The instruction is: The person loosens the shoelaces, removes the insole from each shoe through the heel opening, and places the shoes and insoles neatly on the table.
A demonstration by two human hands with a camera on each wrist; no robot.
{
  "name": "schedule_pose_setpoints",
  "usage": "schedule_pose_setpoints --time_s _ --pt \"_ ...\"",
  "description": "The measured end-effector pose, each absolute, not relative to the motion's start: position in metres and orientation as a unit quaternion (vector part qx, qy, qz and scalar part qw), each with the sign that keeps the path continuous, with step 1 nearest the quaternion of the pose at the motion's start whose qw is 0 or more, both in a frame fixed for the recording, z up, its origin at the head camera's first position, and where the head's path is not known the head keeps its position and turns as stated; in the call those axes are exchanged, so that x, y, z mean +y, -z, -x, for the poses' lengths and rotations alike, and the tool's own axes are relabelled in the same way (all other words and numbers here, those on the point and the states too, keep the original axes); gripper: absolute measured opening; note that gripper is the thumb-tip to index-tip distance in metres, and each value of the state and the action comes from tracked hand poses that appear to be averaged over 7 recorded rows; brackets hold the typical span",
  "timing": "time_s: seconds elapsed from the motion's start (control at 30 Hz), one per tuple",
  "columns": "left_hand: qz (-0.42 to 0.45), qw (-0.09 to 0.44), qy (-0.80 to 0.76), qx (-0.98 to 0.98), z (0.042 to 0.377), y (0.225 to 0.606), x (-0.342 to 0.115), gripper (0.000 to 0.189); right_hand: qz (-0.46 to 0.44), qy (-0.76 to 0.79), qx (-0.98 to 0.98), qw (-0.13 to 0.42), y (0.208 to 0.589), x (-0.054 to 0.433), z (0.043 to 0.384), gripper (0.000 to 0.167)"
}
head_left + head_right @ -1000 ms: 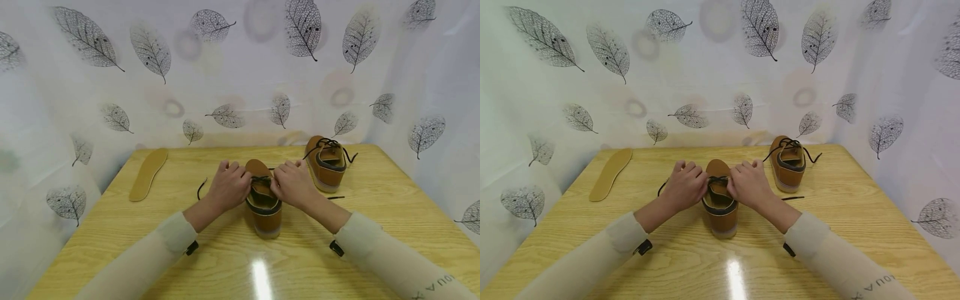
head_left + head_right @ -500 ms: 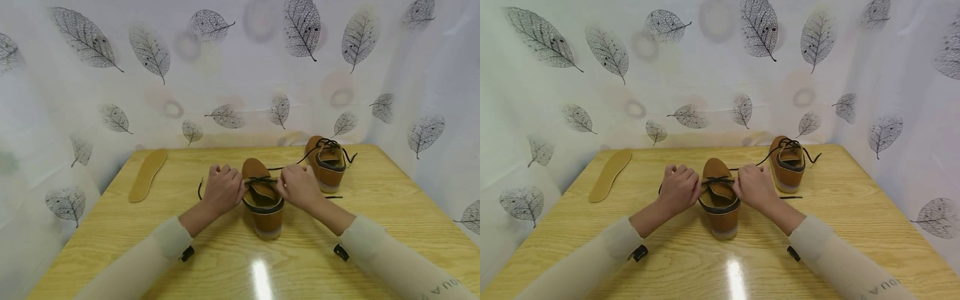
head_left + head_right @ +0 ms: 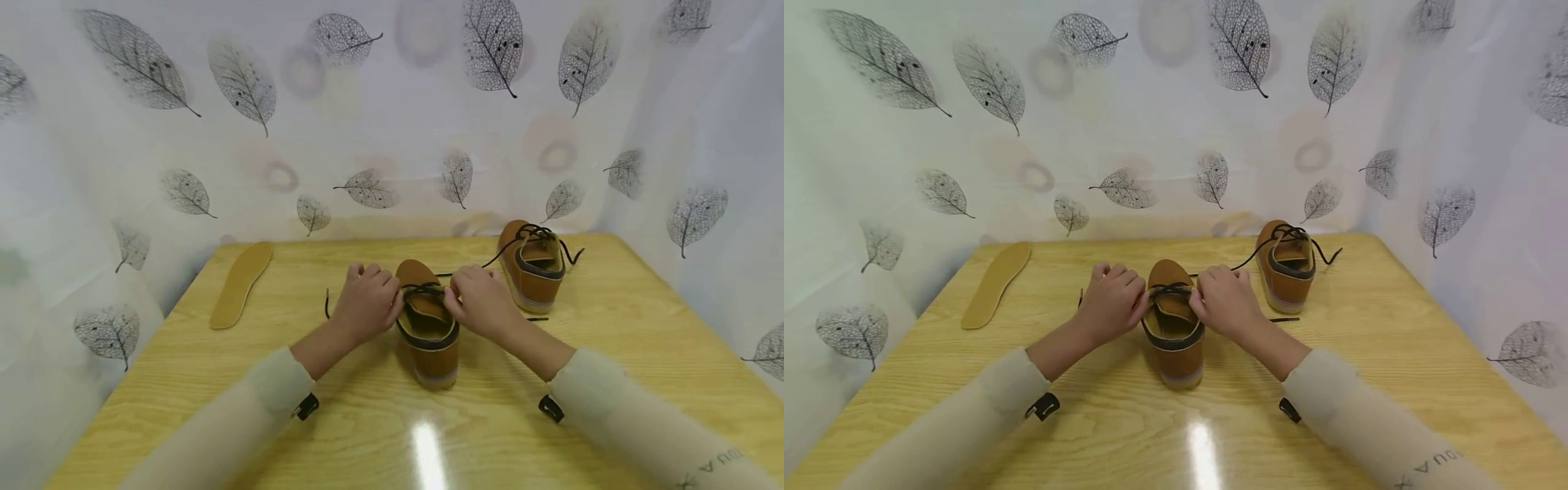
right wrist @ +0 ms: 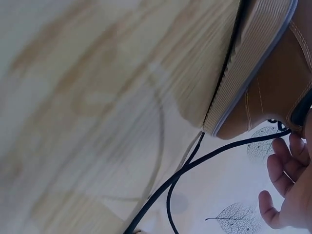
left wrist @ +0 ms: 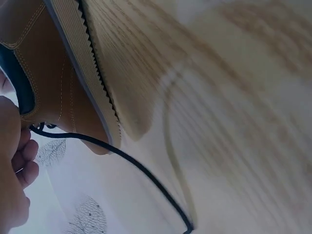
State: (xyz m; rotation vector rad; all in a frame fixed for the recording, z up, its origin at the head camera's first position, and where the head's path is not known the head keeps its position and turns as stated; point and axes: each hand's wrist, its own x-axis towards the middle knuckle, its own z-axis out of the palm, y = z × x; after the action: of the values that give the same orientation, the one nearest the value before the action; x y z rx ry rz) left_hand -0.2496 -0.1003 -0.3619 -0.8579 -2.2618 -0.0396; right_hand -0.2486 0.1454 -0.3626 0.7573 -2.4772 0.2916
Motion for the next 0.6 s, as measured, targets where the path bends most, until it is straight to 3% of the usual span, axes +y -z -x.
schedule_pose_setpoints --time_s 0.37,0.6 --pt "0.362 0.352 0.007 -0.863 0.242 0.354 -0.089 0.018 -0.271 -0.133 -0.922 0.244 0.363 0.138 0.243 0.02" --pt "0.417 0.303 -0.006 -0.857 0.242 0.345 -0.079 0.032 -0.271 -0.141 -0.923 0.236 0.363 0.137 0.242 0.018"
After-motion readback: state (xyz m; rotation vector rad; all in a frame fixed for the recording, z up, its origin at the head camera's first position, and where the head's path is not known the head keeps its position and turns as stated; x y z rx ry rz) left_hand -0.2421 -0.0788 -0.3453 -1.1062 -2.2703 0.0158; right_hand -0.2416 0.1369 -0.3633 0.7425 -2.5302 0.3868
